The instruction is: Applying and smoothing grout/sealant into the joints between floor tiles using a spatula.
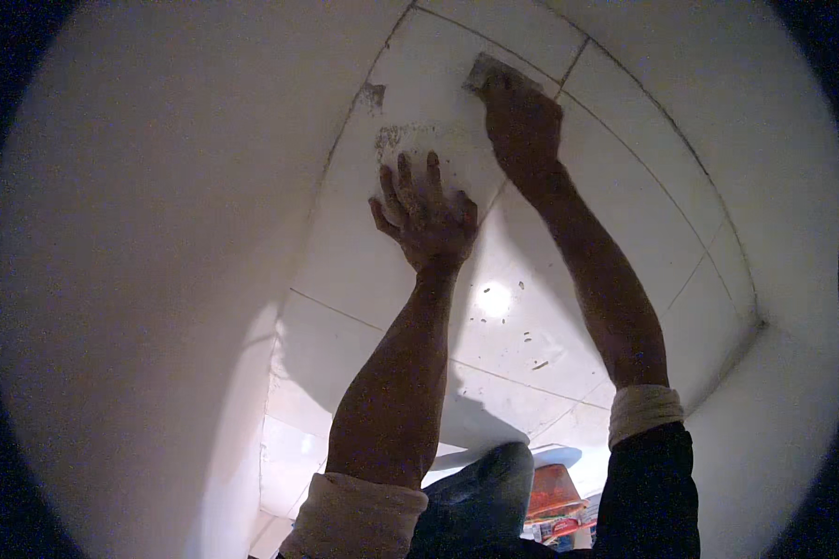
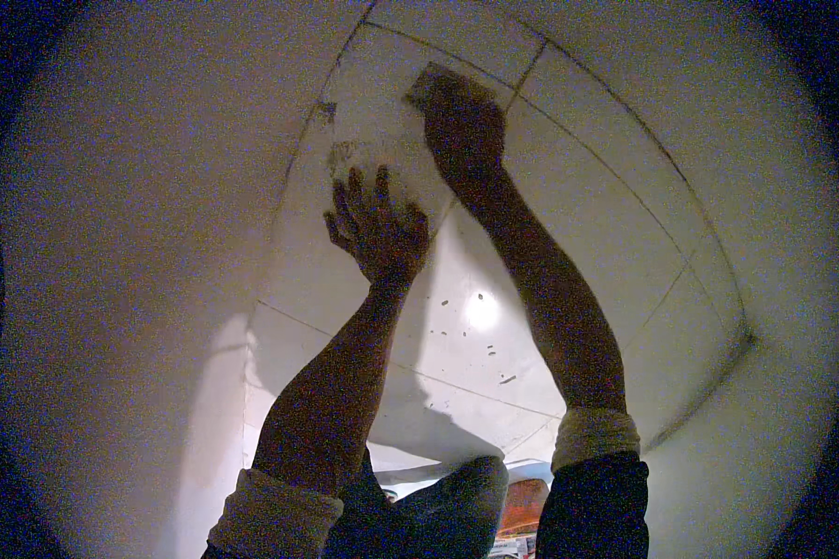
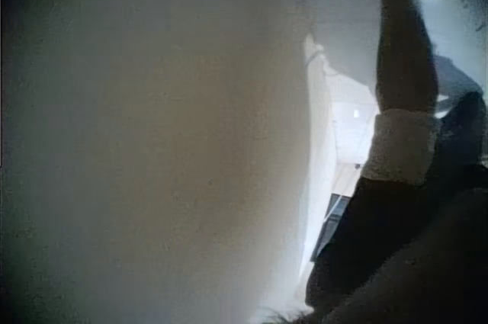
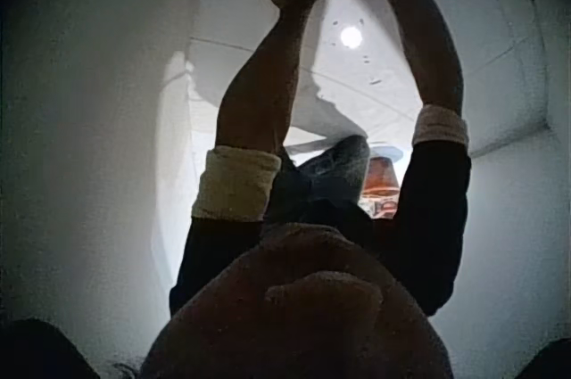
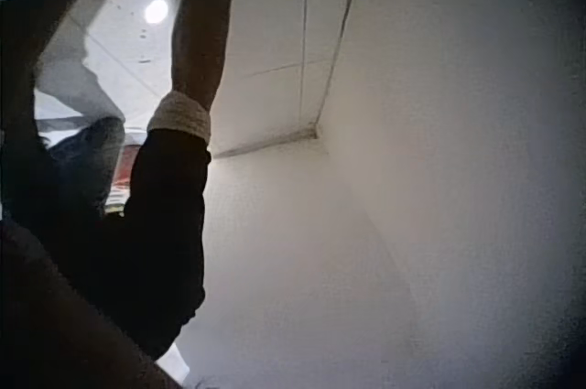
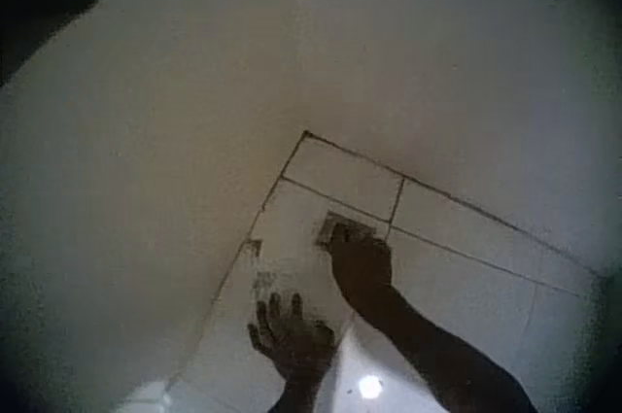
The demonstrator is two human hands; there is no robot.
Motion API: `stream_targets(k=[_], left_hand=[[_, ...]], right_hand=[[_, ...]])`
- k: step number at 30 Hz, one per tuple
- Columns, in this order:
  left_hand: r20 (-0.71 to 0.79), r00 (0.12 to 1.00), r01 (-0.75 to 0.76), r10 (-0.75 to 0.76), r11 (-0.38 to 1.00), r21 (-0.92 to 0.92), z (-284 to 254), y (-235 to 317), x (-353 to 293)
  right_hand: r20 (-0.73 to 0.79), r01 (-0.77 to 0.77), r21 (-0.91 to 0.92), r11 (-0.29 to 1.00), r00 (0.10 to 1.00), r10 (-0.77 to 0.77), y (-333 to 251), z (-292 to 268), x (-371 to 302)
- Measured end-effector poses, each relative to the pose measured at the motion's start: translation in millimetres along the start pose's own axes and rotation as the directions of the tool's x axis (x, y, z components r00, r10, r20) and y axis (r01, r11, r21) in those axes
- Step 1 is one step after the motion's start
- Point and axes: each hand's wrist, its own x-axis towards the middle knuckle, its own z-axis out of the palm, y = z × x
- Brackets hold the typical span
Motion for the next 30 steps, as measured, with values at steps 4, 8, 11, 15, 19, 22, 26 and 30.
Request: stream_targets(k=[4,8,11,15,19,22,26,30], left_hand=[[-0.005,1.000,0.005,-0.005,1.000,0.002,0,0,1],[-0.017,1.000,-0.008,0.008,1.000,-0.023,-1,0,-2],[-0.028,1.000,0.000,0.000,1.000,0.001,2,1,0],[-0.026,1.000,0.015,-0.016,0.999,-0.040,2,-1,1],[0.018,1.000,-0.006,0.006,1.000,0.000,0,-1,2],[0.000,1.000,-0.018,0.018,1.000,0.004,-2,-1,0],[0.051,0.999,-0.004,0.003,1.000,0.017,-1,-1,0],[0.007,1.000,-0.004,0.003,1.000,0.003,0,-1,0]], right_hand=[[-0.147,0.175,-0.149,0.973,0.969,-0.197,-5,-2,0],[0.147,-0.059,-0.021,0.998,0.987,0.062,-1,-2,10],[0.031,0.036,-0.107,0.994,0.999,-0.033,-5,-1,4],[0.129,0.010,-0.058,0.998,0.992,-0.003,-3,0,6],[0.068,0.059,-0.168,0.984,0.997,-0.048,-2,3,4],[0.015,0.104,-0.167,0.980,0.995,-0.103,-1,5,4],[0.059,0.062,-0.226,0.972,0.997,-0.050,1,8,3],[0.071,0.072,-0.170,0.983,0.996,-0.060,1,9,2]])
